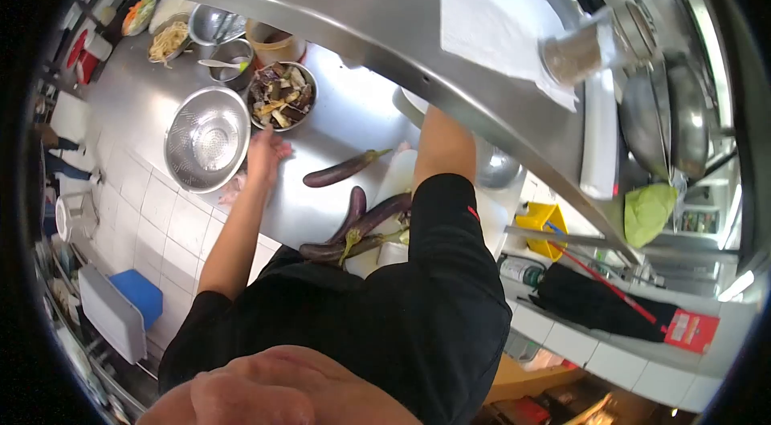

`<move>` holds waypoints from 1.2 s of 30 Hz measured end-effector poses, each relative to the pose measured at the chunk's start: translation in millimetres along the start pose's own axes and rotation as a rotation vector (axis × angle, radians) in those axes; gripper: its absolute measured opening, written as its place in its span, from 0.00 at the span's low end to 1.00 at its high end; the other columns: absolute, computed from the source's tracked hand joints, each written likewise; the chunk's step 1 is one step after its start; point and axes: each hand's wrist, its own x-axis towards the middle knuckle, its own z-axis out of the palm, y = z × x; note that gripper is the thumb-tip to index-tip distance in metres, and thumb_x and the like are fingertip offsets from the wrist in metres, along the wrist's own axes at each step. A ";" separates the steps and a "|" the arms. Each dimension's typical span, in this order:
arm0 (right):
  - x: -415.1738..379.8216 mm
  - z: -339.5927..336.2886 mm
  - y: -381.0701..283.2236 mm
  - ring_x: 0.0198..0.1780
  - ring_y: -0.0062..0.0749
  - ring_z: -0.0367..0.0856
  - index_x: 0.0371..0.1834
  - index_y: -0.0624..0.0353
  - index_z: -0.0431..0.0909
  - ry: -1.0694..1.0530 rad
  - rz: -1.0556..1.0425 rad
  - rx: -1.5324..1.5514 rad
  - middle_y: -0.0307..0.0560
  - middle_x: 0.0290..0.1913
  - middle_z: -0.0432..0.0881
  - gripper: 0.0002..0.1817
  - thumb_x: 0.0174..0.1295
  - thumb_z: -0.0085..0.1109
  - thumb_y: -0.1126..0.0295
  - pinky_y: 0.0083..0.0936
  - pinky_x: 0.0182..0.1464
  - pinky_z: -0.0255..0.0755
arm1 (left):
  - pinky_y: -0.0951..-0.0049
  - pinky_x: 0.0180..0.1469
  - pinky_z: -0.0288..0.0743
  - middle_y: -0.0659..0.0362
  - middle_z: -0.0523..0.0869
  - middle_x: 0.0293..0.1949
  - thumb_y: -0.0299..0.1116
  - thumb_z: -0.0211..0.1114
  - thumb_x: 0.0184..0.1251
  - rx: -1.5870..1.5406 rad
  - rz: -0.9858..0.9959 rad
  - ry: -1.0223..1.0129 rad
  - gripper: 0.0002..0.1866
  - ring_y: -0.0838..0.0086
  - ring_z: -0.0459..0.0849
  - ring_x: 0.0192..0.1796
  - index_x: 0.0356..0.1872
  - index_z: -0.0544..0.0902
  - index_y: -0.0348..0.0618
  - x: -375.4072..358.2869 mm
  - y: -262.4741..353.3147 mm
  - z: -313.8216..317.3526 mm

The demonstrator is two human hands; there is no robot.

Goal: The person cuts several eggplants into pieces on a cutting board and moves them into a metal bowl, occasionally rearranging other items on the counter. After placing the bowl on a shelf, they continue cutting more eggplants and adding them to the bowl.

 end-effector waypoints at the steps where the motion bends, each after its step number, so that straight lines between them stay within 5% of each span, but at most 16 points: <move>1: -8.4 -6.7 5.3 0.32 0.31 0.79 0.47 0.58 0.73 0.051 0.001 -0.074 0.46 0.40 0.78 0.11 0.61 0.53 0.72 0.27 0.34 0.79 | 0.67 0.32 0.81 0.47 0.78 0.41 0.30 0.53 0.68 0.001 -0.027 -0.025 0.16 0.63 0.82 0.35 0.52 0.64 0.32 15.0 2.6 2.9; 5: -71.0 -33.7 31.8 0.30 0.29 0.78 0.46 0.56 0.74 0.193 0.025 -0.381 0.43 0.38 0.79 0.10 0.61 0.54 0.72 0.24 0.34 0.78 | 0.65 0.36 0.84 0.49 0.80 0.48 0.20 0.45 0.61 0.044 0.007 -0.145 0.21 0.62 0.84 0.43 0.57 0.68 0.34 30.1 15.4 29.1; 7: -123.4 -47.9 38.9 0.29 0.28 0.78 0.45 0.55 0.75 0.137 -0.068 -0.501 0.42 0.37 0.79 0.10 0.60 0.54 0.72 0.23 0.35 0.77 | 0.65 0.36 0.85 0.50 0.80 0.48 0.20 0.46 0.61 0.059 -0.045 -0.234 0.21 0.62 0.84 0.44 0.57 0.69 0.35 32.7 13.0 56.1; 9: -189.3 -75.1 46.1 0.19 0.23 0.73 0.43 0.63 0.75 -0.024 -0.254 -0.614 0.43 0.27 0.77 0.08 0.62 0.56 0.73 0.19 0.24 0.71 | 0.65 0.38 0.85 0.50 0.80 0.49 0.23 0.49 0.62 0.081 -0.088 -0.392 0.20 0.62 0.83 0.46 0.57 0.70 0.37 26.5 11.7 91.2; 13: -302.7 -143.0 49.3 0.21 0.19 0.72 0.41 0.63 0.75 -0.131 -0.179 -0.647 0.37 0.24 0.74 0.07 0.64 0.56 0.71 0.17 0.23 0.66 | 0.60 0.39 0.85 0.49 0.78 0.49 0.29 0.51 0.65 0.069 -0.041 -0.505 0.18 0.59 0.81 0.48 0.56 0.71 0.36 47.3 23.4 187.5; 15: -360.7 -160.8 43.5 0.23 0.17 0.71 0.40 0.63 0.74 -0.081 -0.184 -0.703 0.36 0.25 0.74 0.06 0.64 0.55 0.72 0.16 0.23 0.65 | 0.60 0.41 0.83 0.49 0.79 0.49 0.29 0.52 0.66 0.072 -0.073 -0.518 0.18 0.60 0.80 0.51 0.56 0.72 0.35 86.3 33.6 247.7; 18: -422.2 -207.2 53.7 0.24 0.17 0.71 0.40 0.64 0.75 0.017 -0.149 -0.668 0.36 0.26 0.75 0.06 0.63 0.56 0.73 0.16 0.26 0.66 | 0.65 0.44 0.81 0.48 0.77 0.54 0.30 0.55 0.67 -0.237 -0.047 -0.879 0.19 0.63 0.80 0.52 0.57 0.71 0.34 155.4 47.4 320.2; 21: -473.6 -213.7 52.1 0.24 0.17 0.72 0.41 0.64 0.76 0.272 -0.071 -0.617 0.37 0.27 0.75 0.07 0.62 0.56 0.74 0.16 0.28 0.69 | 0.66 0.45 0.81 0.48 0.78 0.53 0.31 0.56 0.67 -0.144 -0.022 -0.918 0.19 0.64 0.80 0.51 0.57 0.71 0.34 167.3 66.5 364.2; 27: -506.5 -237.7 48.7 0.25 0.19 0.73 0.40 0.62 0.76 0.509 -0.001 -0.556 0.38 0.28 0.76 0.06 0.62 0.55 0.74 0.16 0.30 0.69 | 0.67 0.45 0.80 0.49 0.79 0.52 0.32 0.57 0.67 0.015 0.063 -0.875 0.19 0.65 0.81 0.50 0.56 0.73 0.34 179.1 85.0 373.4; 36: -483.4 -232.7 44.9 0.24 0.17 0.72 0.38 0.63 0.76 0.378 -0.005 -0.524 0.37 0.27 0.76 0.05 0.63 0.55 0.73 0.15 0.29 0.69 | 0.69 0.47 0.79 0.51 0.82 0.49 0.34 0.60 0.66 0.110 0.174 -0.830 0.19 0.66 0.83 0.47 0.54 0.75 0.33 188.4 96.5 350.7</move>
